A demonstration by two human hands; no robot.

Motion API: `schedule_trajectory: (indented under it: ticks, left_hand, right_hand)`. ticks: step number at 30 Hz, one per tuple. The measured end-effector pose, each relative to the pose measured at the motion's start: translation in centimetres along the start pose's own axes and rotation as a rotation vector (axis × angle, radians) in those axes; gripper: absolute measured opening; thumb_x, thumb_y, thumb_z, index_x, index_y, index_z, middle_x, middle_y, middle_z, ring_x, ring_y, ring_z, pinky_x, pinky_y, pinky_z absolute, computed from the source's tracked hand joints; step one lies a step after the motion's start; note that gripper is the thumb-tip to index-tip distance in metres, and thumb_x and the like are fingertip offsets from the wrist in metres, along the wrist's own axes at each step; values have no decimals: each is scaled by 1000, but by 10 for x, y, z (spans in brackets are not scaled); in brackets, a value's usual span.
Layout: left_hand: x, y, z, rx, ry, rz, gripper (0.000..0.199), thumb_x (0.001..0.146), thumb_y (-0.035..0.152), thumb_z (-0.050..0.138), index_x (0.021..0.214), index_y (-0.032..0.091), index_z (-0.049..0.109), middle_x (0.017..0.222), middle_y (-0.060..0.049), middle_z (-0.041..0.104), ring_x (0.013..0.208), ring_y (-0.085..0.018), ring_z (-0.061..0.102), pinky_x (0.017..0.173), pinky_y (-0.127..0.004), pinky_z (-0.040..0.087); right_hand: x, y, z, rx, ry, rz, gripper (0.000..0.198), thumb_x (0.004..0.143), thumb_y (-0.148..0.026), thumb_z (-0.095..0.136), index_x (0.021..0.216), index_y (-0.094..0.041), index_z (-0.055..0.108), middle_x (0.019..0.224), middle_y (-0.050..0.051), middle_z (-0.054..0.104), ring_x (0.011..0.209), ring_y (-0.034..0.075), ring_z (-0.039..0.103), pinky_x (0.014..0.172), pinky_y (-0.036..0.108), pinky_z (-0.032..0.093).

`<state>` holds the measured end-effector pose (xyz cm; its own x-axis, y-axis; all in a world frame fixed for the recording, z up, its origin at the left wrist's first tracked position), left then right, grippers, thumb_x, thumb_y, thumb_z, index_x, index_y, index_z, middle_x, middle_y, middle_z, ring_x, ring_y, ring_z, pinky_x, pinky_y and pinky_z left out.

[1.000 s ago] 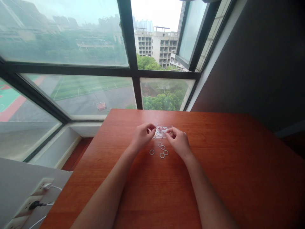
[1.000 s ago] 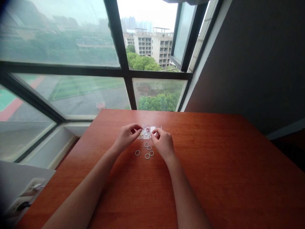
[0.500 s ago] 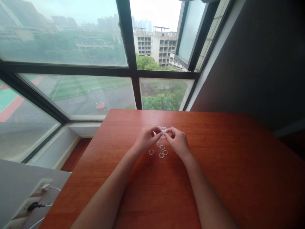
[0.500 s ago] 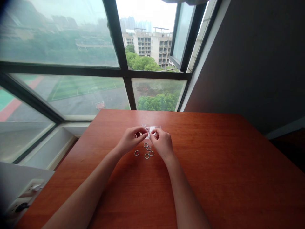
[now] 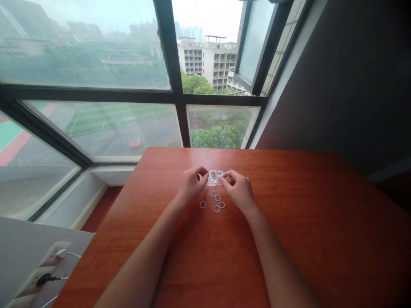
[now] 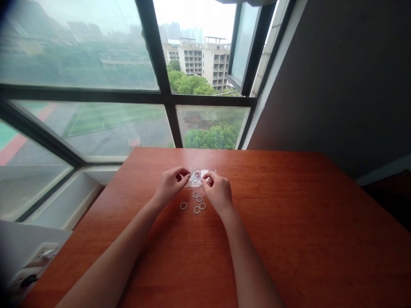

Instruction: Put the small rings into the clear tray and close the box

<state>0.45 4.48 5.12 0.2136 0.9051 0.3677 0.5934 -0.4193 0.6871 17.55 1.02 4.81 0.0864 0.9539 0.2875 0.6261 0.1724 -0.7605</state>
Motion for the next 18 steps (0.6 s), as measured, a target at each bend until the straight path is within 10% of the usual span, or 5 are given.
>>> schedule_trajectory:
  ticks: [18]
  left_hand:
    - [3, -9, -11, 64, 30, -9, 14, 81, 26, 56, 81, 18, 68, 73, -1, 68, 59, -11, 55, 55, -20, 40]
  right_hand:
    - [1, 7, 6, -145, -113, 24, 13, 81, -30, 58, 81, -22, 68, 62, -2, 64, 59, 13, 57, 60, 21, 39]
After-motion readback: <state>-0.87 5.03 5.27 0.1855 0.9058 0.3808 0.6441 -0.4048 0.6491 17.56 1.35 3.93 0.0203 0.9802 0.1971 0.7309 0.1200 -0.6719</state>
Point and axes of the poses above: each hand's wrist, its own x-axis towards the middle knuckle, its own z-axis out of the palm, y = z × x, the point moved 5 cm from there along x, towards the middle knuckle
